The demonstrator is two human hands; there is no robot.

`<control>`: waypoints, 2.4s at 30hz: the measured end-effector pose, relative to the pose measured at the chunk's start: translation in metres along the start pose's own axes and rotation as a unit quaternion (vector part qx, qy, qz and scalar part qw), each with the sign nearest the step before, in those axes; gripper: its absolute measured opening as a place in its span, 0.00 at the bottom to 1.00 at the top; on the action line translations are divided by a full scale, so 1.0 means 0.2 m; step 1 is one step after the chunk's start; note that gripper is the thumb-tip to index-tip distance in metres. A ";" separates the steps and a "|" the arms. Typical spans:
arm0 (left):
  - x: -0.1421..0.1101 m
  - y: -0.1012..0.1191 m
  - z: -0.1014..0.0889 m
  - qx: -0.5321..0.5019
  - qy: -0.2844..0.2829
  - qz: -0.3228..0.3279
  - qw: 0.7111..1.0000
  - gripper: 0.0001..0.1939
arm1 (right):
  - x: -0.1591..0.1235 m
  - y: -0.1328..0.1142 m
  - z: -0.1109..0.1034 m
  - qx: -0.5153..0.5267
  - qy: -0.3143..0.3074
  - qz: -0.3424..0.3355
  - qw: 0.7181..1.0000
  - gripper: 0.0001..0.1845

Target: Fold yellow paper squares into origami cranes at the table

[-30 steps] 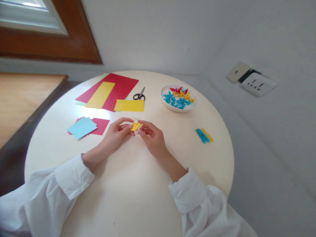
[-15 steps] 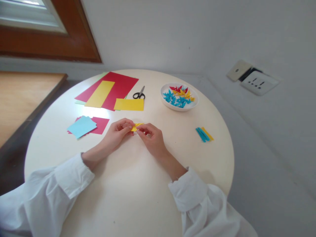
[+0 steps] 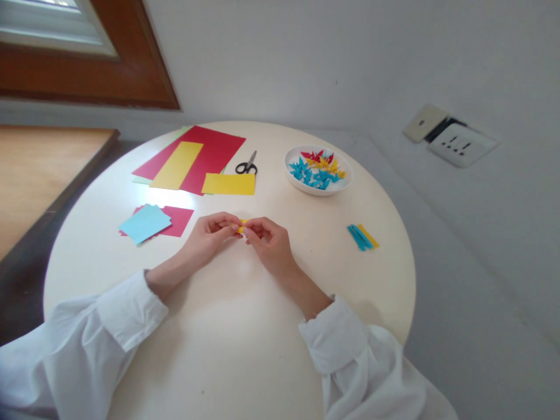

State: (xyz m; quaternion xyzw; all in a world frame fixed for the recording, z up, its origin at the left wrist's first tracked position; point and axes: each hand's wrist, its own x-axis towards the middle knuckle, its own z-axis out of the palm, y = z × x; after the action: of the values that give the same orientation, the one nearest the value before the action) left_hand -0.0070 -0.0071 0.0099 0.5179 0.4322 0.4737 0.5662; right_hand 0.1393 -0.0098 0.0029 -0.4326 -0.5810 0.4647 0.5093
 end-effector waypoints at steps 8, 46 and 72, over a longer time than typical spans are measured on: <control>0.00 0.01 0.00 0.005 -0.014 0.014 1.000 0.05 | 0.00 0.00 0.00 0.023 -0.004 -0.001 1.000 0.07; -0.01 0.02 0.02 0.078 -0.005 0.048 0.996 0.08 | 0.01 0.03 0.00 0.031 -0.038 -0.010 0.999 0.14; -0.02 -0.02 0.01 0.082 0.023 0.081 0.993 0.07 | -0.02 0.03 0.01 -0.081 0.016 -0.084 0.993 0.04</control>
State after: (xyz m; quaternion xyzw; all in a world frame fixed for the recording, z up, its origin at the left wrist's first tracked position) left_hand -0.0044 -0.0116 0.0061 0.5852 0.4386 0.4929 0.4715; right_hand 0.1383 -0.0122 -0.0033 -0.4294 -0.6426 0.3647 0.5193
